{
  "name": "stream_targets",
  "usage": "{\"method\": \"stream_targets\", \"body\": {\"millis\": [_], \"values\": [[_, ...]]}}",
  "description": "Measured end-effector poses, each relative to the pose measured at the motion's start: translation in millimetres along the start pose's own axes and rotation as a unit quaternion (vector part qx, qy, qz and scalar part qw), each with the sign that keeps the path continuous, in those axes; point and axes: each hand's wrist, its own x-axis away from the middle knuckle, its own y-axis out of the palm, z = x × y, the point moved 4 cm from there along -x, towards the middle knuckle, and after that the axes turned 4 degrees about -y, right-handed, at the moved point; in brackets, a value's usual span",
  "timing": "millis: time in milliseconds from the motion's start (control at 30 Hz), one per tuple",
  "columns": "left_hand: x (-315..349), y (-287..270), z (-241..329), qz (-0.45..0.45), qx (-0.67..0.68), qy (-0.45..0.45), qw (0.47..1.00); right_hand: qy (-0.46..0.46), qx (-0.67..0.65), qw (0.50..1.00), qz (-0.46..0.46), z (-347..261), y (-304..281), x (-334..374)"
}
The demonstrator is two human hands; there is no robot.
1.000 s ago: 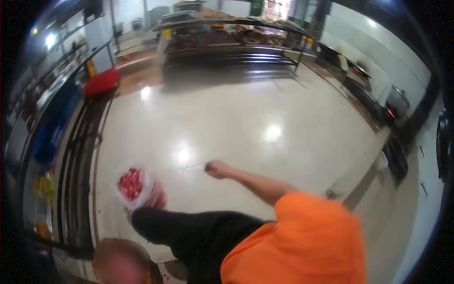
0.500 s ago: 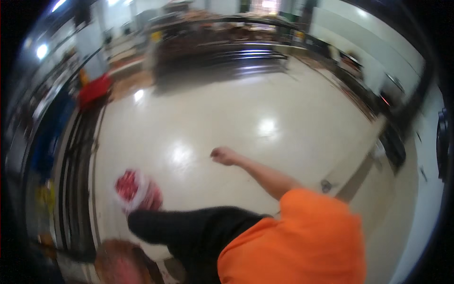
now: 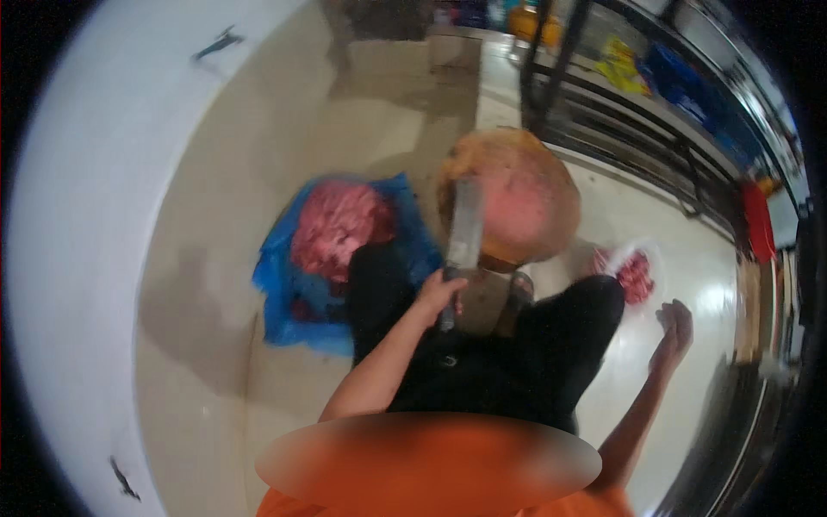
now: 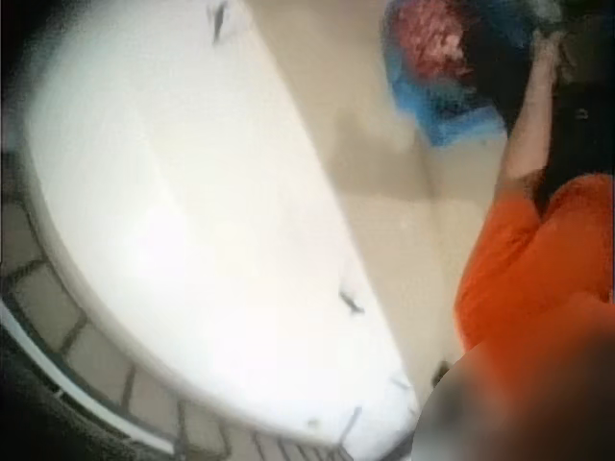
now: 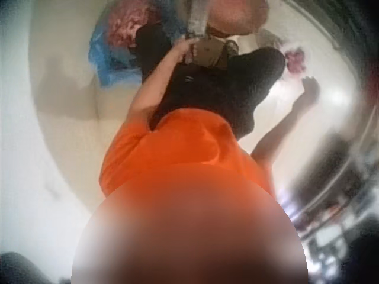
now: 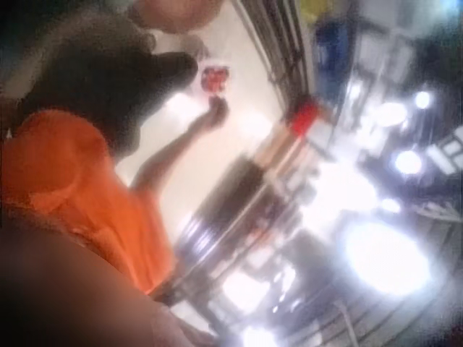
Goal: The person sits on the floor and uses a large knife to cut raw meat on a wooden chopping block. The person repeatedly slices the meat and places the cut pieces into a plastic bag.
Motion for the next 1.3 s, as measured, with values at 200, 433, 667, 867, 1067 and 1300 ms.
{"method": "stream_targets", "body": {"millis": [200,433,667,867,1067,1300], "values": [[56,0,-9,0.006,0.029,0.029,0.999,-0.016,-0.118,0.984,-0.134,-65,127,-65],[178,-120,99,0.26,-0.08,0.155,0.95,-0.071,-0.187,0.924,-0.326,-136,288,-61],[199,-262,71,0.382,-0.382,0.018,0.841,-0.253,-0.002,0.859,-0.446,-117,352,-22],[106,-319,-67,0.288,-0.489,-0.021,0.823,-0.173,0.003,0.899,-0.402,-67,329,-27],[52,-311,-59,0.23,-0.557,-0.068,0.795,-0.199,0.097,0.894,-0.389,-49,321,-33],[20,-337,26,0.104,-0.623,-0.134,0.764,-0.126,0.075,0.883,-0.446,-88,331,-29]]}}
